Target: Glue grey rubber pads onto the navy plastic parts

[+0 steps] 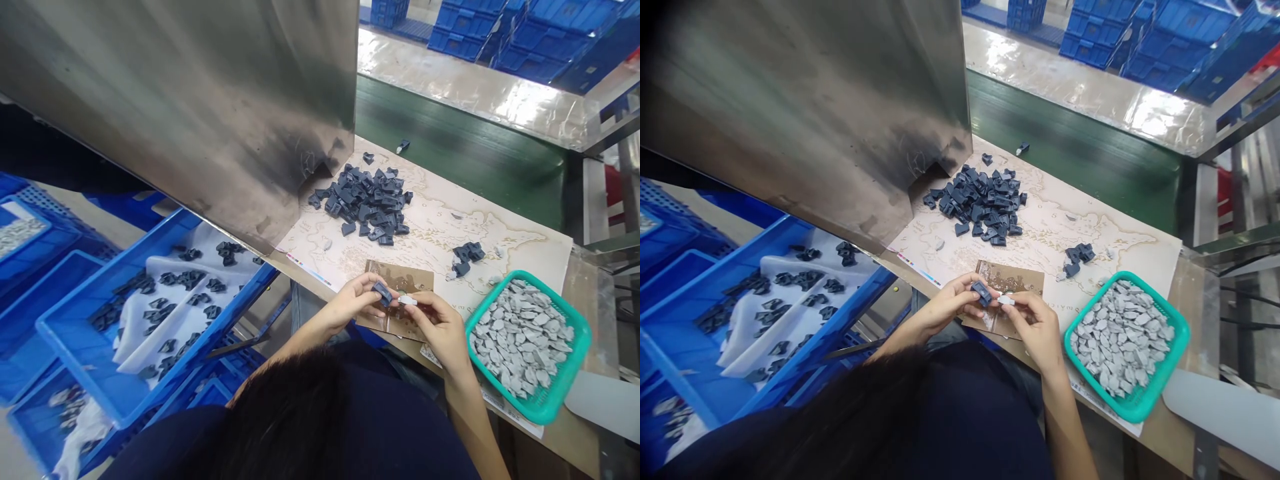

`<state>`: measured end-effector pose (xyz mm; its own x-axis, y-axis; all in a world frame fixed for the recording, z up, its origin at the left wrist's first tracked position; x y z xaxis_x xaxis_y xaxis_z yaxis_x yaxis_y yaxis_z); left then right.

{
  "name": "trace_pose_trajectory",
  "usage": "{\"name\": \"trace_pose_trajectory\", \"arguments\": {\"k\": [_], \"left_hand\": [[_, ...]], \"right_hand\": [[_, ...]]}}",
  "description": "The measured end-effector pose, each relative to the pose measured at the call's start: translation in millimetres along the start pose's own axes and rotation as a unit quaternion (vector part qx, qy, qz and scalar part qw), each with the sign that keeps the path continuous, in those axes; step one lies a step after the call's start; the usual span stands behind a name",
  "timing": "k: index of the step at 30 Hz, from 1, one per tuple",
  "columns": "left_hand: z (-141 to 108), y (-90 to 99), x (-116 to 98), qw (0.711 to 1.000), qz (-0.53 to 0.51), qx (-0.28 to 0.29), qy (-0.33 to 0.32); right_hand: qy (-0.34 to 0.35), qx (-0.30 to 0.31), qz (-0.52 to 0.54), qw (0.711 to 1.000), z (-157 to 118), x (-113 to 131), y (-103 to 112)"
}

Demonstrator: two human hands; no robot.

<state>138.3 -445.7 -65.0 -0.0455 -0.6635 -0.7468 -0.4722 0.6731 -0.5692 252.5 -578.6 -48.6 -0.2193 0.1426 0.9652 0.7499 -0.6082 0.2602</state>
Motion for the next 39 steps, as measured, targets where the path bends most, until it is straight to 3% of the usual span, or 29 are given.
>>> {"name": "trace_pose_trajectory", "arguments": {"k": [5, 11, 20, 27, 30, 33, 36, 39], "left_hand": [[-0.9, 1.7, -1.9, 0.998, -0.057, -0.019, 0.006], [0.6, 4.3, -0.9, 0.996, -0.085, -0.012, 0.013], [2.1, 10.7, -0.7, 0.996, -0.08, -0.043, 0.009], [1.1, 12.0, -2.5, 0.996, -0.074, -0.042, 0.005], [-0.9, 10.2, -1.9, 0.997, -0.046, -0.049, -0.026], [-4.2, 5.6, -1.5, 0.993, 0.006, -0.069, -0.096], [-7.7, 0.0, -2.3, 0.985, 0.052, -0.079, -0.144], [-10.5, -3.6, -4.0, 0.982, 0.076, -0.077, -0.153]], "right_hand": [[0.016, -0.059, -0.052, 0.997, 0.8, -6.2, 3.9], [0.08, -0.002, -0.171, 0.982, 5.8, -7.6, 4.6], [0.111, 0.081, -0.22, 0.966, 11.9, -16.8, 3.2], [0.109, 0.069, -0.226, 0.965, 18.8, -18.4, 1.8], [0.091, 0.004, -0.193, 0.977, 16.0, -5.0, 5.2], [0.043, -0.071, -0.077, 0.994, 9.1, 9.6, 4.6], [0.004, -0.093, 0.029, 0.995, 3.0, 18.6, -1.2], [0.004, -0.114, 0.07, 0.991, 0.7, 22.8, -7.0]]}}
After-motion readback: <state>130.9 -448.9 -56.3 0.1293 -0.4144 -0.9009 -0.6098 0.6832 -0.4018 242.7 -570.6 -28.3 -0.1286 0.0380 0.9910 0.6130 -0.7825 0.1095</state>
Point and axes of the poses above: each hand's wrist, its own z-axis towards the middle knuckle, its own y-axis out of the back of the hand, x = y × z, the point moved 1 cm from there along z, towards the middle knuckle, and after that the axes turned 1 degree about -y, right-handed, at the moved point
